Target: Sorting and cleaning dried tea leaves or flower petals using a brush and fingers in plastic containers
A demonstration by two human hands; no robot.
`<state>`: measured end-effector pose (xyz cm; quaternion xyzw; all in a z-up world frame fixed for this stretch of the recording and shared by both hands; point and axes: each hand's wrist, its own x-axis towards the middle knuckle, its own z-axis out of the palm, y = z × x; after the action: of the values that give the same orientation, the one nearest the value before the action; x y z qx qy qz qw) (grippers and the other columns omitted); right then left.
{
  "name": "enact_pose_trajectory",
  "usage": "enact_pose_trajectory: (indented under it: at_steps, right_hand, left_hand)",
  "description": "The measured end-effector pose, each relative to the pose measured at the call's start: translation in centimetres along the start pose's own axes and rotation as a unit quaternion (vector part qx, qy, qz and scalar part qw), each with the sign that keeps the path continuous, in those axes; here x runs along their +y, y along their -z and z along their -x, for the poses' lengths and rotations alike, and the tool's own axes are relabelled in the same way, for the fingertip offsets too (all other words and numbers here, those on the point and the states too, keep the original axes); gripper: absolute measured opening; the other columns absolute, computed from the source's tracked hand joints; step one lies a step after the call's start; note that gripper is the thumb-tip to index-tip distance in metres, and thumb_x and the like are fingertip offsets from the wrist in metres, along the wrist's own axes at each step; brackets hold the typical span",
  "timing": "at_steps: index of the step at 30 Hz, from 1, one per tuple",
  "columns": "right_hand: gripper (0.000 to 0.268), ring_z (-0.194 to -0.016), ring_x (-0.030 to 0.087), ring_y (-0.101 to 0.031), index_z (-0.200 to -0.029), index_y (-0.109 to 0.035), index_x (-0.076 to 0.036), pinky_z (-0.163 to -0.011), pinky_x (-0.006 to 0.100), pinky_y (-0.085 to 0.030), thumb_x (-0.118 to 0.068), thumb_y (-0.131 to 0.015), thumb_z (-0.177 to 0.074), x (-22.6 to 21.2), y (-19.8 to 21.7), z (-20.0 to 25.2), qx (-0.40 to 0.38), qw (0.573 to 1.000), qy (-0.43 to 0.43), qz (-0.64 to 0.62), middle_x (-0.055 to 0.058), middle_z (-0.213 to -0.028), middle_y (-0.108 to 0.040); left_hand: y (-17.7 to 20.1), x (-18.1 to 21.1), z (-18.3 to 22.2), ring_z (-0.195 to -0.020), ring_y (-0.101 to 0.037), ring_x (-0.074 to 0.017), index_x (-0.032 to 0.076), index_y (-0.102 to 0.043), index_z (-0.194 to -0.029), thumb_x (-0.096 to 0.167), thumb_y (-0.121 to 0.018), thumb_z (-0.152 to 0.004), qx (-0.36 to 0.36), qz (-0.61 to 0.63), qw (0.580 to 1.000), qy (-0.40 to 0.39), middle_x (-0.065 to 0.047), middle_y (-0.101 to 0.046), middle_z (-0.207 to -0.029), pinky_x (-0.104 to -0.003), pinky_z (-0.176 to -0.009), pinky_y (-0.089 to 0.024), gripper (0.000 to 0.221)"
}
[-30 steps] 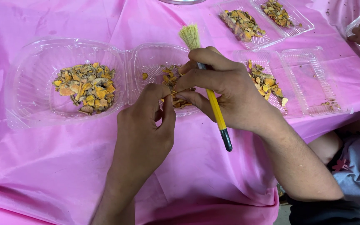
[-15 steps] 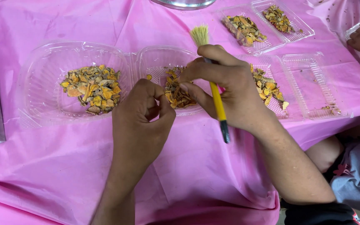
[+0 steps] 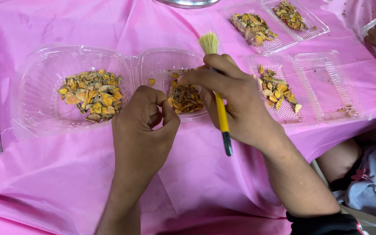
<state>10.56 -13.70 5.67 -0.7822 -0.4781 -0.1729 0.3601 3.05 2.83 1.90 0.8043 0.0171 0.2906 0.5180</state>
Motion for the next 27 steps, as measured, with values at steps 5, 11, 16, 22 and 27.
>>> enact_pose_trajectory:
  at_steps: [5, 11, 16, 22, 27]
  right_hand:
    - [0.027, -0.085, 0.026, -0.068, -0.128, -0.049, 0.002, -0.076, 0.032, -0.055, -0.014, -0.050, -0.107, -3.5, 0.6, 1.1, 0.060, 0.993, -0.029, -0.093, 0.018, -0.114, -0.053]
    - [0.012, -0.055, 0.012, -0.060, -0.094, -0.066, 0.002, -0.052, 0.022, -0.044, -0.009, -0.065, -0.090, -5.7, -0.4, 4.3, 0.127, 0.987, -0.039, -0.095, 0.007, -0.075, -0.065]
    - [0.008, -0.070, 0.019, -0.075, -0.094, -0.067, 0.003, -0.066, 0.024, -0.060, 0.000, -0.069, -0.087, -5.5, -0.8, 6.3, 0.169, 0.985, -0.038, 0.014, 0.012, -0.085, -0.073]
    - [0.018, -0.092, 0.024, -0.081, -0.109, -0.066, 0.000, -0.086, 0.029, -0.065, 0.000, -0.067, -0.091, -3.7, -1.5, 6.6, 0.099, 0.992, -0.045, -0.059, 0.013, -0.105, -0.076]
    - [0.024, -0.082, 0.022, -0.080, -0.113, -0.051, 0.003, -0.081, 0.023, -0.063, -0.010, -0.060, -0.095, -7.0, -1.1, 6.5, 0.254, 0.941, -0.176, -0.140, 0.022, -0.092, -0.073]
  left_hand:
    - [0.2, 0.2, 0.3, -0.057, -0.029, -0.0020, 0.015, -0.049, -0.082, -0.007, -0.061, -0.090, -0.018, 0.088, 0.996, 0.019, 0.008, -0.034, -0.064, -0.020, -0.051, -0.028, 0.026]
    - [1.1, 0.3, 0.6, -0.065, -0.046, -0.0012, 0.010, -0.055, -0.089, -0.011, -0.055, -0.091, -0.077, 0.236, 0.968, 0.028, 0.003, -0.054, -0.074, -0.017, -0.054, -0.035, 0.021]
    - [0.9, 0.0, 0.5, -0.059, -0.033, 0.0034, 0.010, -0.058, -0.093, -0.012, -0.055, -0.093, -0.041, 0.226, 0.972, 0.052, 0.009, -0.043, -0.068, -0.016, -0.051, -0.026, 0.022]
    - [0.2, 1.2, 1.2, -0.066, -0.050, -0.0005, 0.006, -0.056, -0.091, -0.016, -0.054, -0.092, -0.052, 0.222, 0.973, 0.030, 0.000, -0.059, -0.075, -0.016, -0.059, -0.042, 0.022]
    - [-0.2, 1.7, 1.1, -0.061, -0.035, 0.0004, 0.011, -0.048, -0.086, -0.014, -0.052, -0.091, -0.057, 0.200, 0.978, 0.032, 0.004, -0.041, -0.073, -0.015, -0.052, -0.029, 0.026]
